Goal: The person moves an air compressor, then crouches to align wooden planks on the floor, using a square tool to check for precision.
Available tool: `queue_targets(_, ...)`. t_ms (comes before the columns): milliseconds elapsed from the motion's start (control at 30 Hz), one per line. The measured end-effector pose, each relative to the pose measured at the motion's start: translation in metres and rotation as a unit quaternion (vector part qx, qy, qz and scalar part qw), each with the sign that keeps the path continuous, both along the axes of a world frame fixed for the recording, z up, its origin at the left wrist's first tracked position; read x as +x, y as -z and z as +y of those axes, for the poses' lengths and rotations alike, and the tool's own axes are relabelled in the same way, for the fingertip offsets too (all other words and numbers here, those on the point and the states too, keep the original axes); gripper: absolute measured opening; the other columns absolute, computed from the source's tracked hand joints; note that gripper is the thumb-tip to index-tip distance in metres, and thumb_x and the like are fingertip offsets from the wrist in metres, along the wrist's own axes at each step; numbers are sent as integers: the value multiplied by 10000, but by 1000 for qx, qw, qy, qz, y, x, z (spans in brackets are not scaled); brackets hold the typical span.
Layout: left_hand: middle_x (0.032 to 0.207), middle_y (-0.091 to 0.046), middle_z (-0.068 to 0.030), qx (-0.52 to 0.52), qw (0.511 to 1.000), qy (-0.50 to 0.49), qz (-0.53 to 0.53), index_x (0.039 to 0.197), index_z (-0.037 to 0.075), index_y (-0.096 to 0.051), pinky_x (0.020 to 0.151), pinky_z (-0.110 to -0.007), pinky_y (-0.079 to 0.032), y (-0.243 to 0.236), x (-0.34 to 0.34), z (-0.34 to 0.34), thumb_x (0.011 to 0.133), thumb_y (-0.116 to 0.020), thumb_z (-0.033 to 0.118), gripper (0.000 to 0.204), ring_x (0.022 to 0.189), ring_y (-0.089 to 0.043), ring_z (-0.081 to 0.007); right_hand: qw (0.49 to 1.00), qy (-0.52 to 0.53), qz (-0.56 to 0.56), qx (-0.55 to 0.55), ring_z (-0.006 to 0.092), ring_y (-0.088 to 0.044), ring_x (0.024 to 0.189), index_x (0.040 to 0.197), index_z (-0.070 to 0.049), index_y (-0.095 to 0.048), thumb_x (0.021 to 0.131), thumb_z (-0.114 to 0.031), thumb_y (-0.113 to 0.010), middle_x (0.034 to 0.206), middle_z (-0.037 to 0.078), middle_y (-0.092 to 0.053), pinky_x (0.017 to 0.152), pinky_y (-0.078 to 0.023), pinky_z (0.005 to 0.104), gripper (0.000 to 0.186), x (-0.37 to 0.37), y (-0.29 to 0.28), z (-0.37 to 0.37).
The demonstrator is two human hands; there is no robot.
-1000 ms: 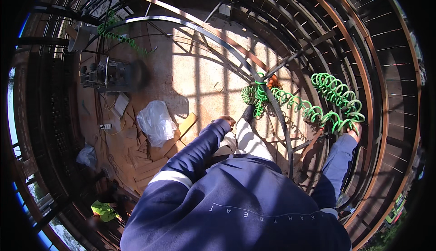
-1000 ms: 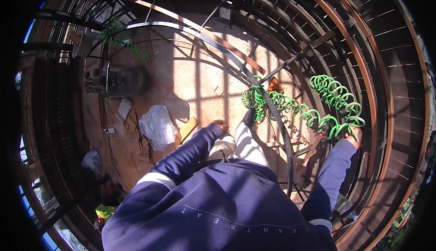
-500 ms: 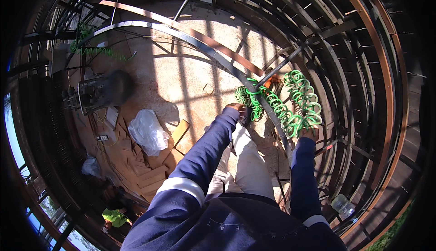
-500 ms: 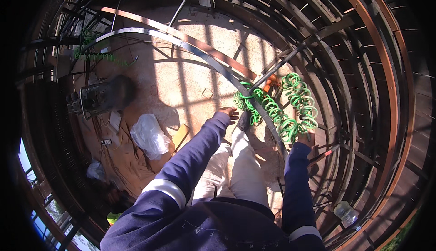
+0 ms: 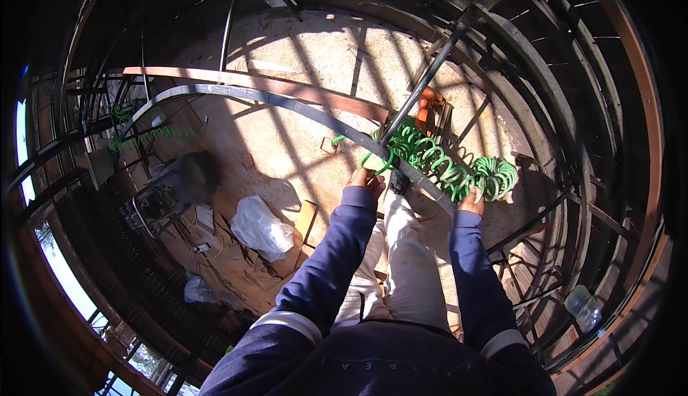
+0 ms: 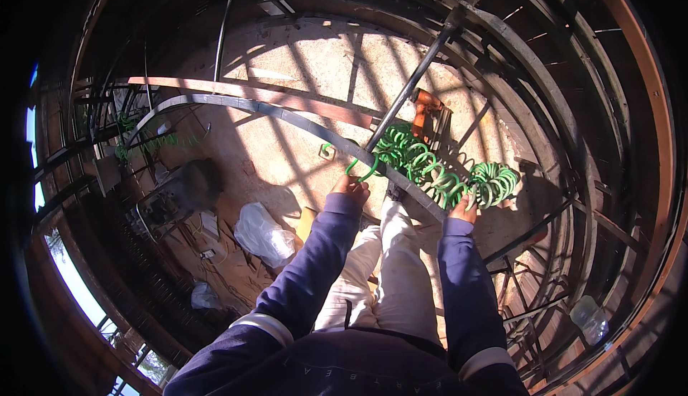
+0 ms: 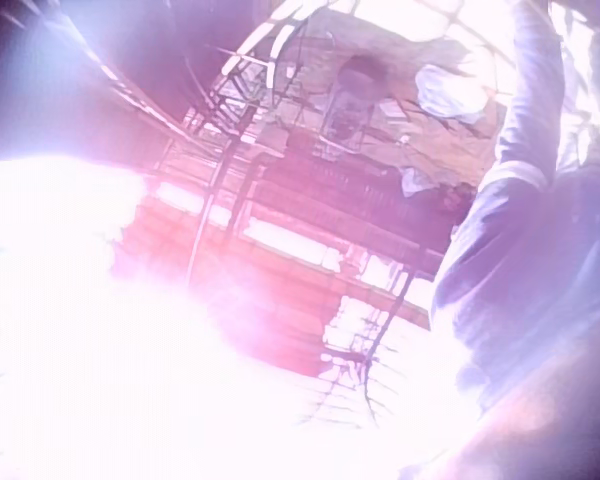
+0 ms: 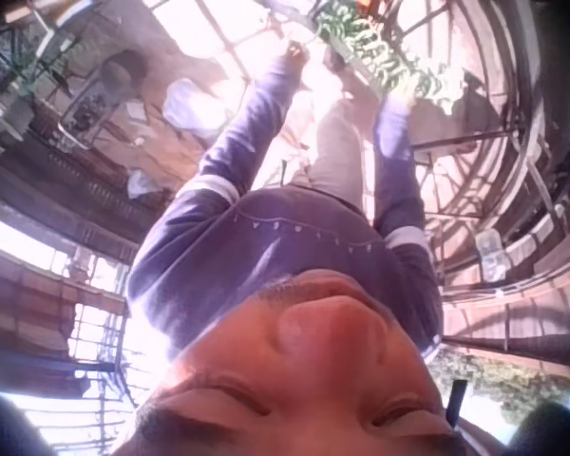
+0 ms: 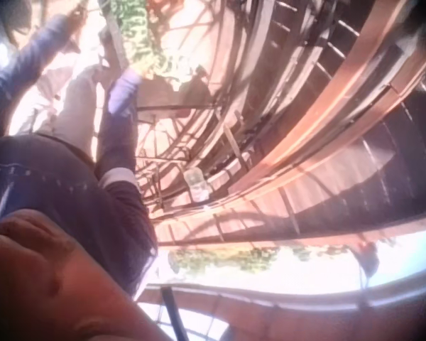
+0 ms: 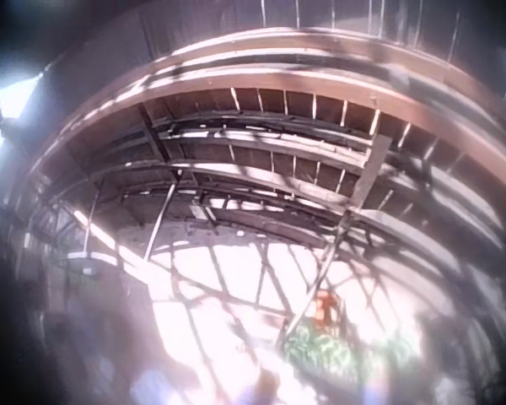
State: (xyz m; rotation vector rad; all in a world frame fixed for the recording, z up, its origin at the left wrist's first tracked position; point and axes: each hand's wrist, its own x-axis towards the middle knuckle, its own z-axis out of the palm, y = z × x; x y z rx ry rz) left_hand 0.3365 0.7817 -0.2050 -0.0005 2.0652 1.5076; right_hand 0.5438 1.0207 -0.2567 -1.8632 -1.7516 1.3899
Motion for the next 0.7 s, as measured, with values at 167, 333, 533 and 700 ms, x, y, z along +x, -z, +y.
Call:
queue_targets(167, 908, -610, -116, 286, 754, -412, -424, 992, 20, -580, 764, -363, -556, -38, 41, 9, 879, -644, 91, 148, 864, -626, -262, 962, -150, -223, 40, 455, -617, 1000, 1267, -89, -559, 969, -354, -512, 1079, 229, -673, 870, -482, 500, 401, -63, -46, -30)
queue_targets(333, 807, -652, -85, 140, 919, -244, -277, 923, 10, -580, 684, -372, -588, -86, 21, 46, 880, -634, 20, 70, 764, -668, -230, 956, -184, -216, 77, 443, -617, 1003, 1256, -80, -559, 887, -197, -603, 1083, 226, -670, 879, -475, 506, 390, -45, -33, -28)
queue_targets(533, 806, -590, -235, -131, 952, 258, 100, 866, 10, -511, 681, -488, -487, -98, -57, 127, 745, -676, 132, 238, 774, -592, -451, 955, -171, -239, 27, 442, -621, 983, 1223, -98, -575, 886, -211, -601, 1050, 218, -678, 852, -478, 511, 356, -50, -39, -26)
queue_targets(700, 1043, -629, -238, -214, 937, 263, 86, 1087, 11, -593, 782, -453, -533, -36, -47, 165, 825, -654, 135, 297, 917, -633, -427, 948, -195, -250, 40, 451, -635, 926, 1194, -120, -588, 904, -263, -582, 980, 221, -689, 811, -491, 525, 323, -42, -24, -25)
